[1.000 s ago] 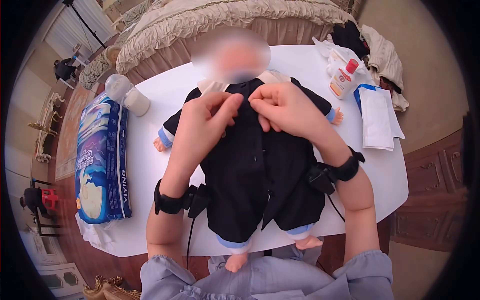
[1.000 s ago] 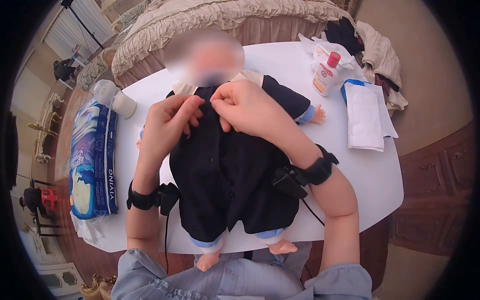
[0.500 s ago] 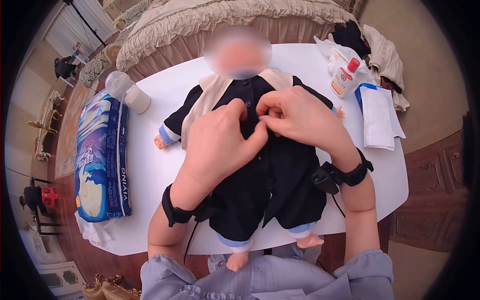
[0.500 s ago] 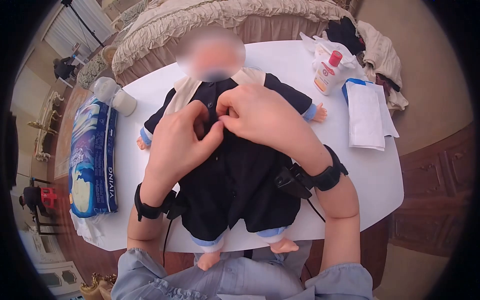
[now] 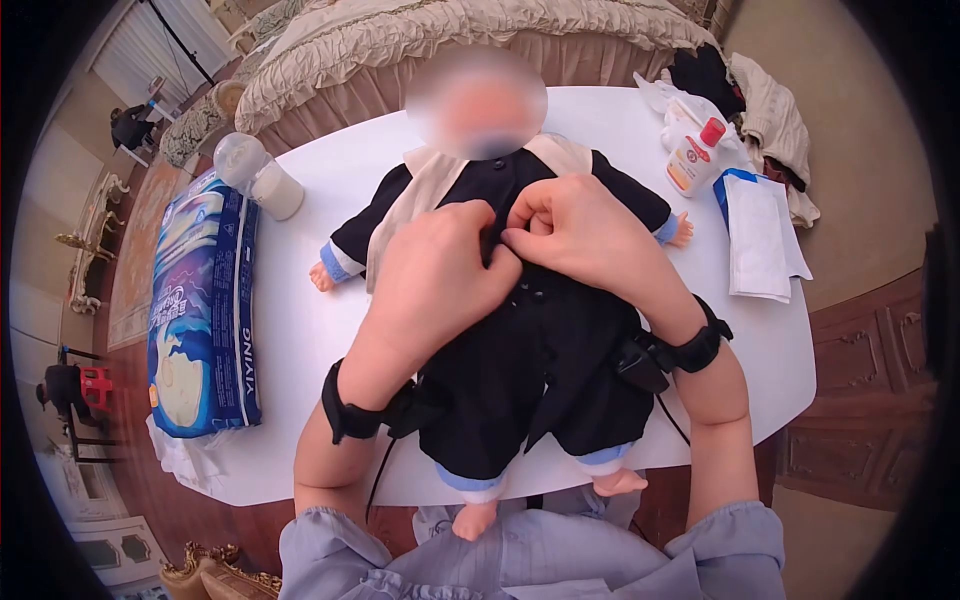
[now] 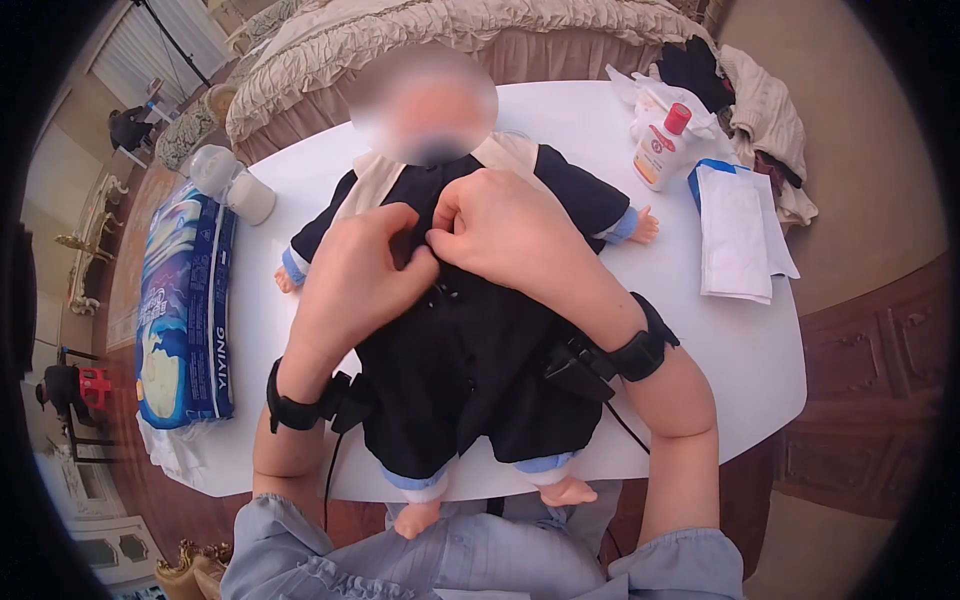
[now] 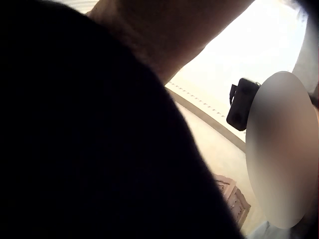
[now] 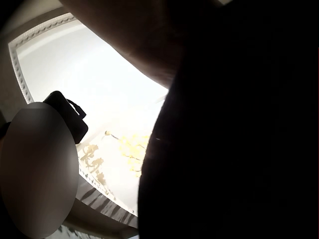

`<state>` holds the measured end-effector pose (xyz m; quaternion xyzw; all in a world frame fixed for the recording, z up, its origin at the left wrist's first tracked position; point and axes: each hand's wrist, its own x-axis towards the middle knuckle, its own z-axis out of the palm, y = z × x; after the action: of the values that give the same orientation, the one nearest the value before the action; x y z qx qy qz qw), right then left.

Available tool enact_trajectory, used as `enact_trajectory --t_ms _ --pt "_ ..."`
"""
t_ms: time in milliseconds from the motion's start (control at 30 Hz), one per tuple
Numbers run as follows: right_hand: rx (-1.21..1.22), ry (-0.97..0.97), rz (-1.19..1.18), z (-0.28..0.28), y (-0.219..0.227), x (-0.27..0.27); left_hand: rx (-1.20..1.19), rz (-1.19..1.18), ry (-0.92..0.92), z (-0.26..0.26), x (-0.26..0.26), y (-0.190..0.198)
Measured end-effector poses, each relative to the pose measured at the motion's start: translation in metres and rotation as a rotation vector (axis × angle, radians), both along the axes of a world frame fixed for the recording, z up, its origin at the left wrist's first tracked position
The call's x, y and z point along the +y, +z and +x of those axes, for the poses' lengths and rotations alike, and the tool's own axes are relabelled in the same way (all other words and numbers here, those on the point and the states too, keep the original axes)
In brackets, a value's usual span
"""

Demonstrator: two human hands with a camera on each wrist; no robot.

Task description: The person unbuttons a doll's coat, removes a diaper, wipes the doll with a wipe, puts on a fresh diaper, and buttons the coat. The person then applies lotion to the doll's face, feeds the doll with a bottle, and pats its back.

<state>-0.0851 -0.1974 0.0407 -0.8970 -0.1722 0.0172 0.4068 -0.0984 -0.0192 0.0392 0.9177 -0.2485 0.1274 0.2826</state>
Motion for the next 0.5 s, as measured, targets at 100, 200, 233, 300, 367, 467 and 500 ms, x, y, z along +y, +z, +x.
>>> enact_trajectory --t_ms 100,200,233,300,367,467,500 --pt "0.018 0.020 0.037 -0.001 0.006 -0.003 0.287 -0.080 0.020 0.006 0.010 0.008" --pt "0.077 0.022 0.081 -0.001 0.012 -0.005 0.539 -0.351 -0.035 0.013 0.018 0.011" --pt "0.061 0.028 0.086 -0.001 0.011 -0.006 0.540 -0.349 -0.037 0.015 0.020 0.010" --pt "0.047 0.030 0.093 -0.002 0.010 -0.007 0.606 -0.455 -0.130 0.018 0.022 0.008" --pt "0.011 0.050 0.096 -0.004 0.011 -0.007 0.650 -0.474 -0.141 0.020 0.025 0.009" --pt "-0.013 0.050 0.062 -0.007 0.013 -0.006 0.677 -0.514 -0.157 0.020 0.024 0.010" --pt "-0.013 0.050 0.062 -0.007 0.013 -0.005 0.661 -0.535 -0.164 0.019 0.024 0.010"
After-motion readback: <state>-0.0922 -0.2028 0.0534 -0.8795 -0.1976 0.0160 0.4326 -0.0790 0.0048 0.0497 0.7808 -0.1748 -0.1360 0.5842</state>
